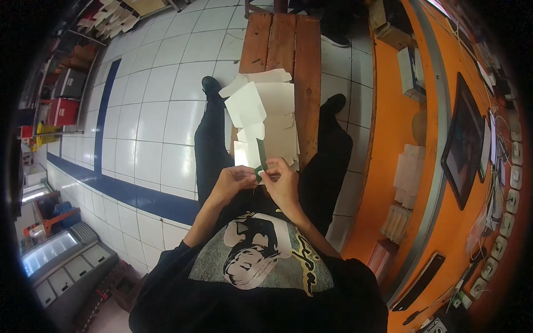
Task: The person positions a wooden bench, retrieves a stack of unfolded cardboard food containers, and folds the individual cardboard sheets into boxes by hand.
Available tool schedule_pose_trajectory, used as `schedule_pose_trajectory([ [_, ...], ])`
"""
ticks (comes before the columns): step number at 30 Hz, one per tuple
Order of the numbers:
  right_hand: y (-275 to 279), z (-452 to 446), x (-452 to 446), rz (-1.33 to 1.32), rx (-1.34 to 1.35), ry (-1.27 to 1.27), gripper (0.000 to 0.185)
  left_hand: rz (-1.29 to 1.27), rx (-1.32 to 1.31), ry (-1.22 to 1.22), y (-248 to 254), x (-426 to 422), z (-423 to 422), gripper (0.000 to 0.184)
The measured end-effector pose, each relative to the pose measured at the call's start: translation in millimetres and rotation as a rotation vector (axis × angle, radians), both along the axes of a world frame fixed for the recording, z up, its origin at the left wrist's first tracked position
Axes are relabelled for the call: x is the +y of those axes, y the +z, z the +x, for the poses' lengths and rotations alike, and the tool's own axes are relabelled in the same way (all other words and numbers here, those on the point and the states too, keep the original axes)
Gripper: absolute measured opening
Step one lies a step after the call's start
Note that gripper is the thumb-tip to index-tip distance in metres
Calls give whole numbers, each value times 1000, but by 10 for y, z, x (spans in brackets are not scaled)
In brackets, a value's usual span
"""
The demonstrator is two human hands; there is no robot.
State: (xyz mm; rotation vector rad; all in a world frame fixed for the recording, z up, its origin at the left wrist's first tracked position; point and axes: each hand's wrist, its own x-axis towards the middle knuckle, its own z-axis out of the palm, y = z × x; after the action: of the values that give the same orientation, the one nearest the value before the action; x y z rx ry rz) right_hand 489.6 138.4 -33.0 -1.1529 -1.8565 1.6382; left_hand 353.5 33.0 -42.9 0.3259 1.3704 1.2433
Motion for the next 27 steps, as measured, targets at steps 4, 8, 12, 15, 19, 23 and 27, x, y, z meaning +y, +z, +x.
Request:
schedule_pose_trajectory([
  [4,-119,14,-9,-11,14,23,24,21,-26,7,-85,-21,-23,17],
  [8,-264,12,-20,-92,76,0,20,-3,-48,14,-104,-1,-35,14],
  [12,-181,-19,-78,73,34,5,13,38,-48,0,-153,17,-41,15],
  [15,-88,-26,-81,52,21,56,12,28,-28,-2,-179,16,-55,17],
  [19,-28,-7,-146,37,23,116,14,-24,-22,-17,-106,28,-45,25],
  [23,-173,47,-236,235,4,248,15,-16,13,-14,-123,9,-67,29],
  [27,-111,-22,-75,502,-17,185,30,-29,123,-37,-7,56,-38,30],
])
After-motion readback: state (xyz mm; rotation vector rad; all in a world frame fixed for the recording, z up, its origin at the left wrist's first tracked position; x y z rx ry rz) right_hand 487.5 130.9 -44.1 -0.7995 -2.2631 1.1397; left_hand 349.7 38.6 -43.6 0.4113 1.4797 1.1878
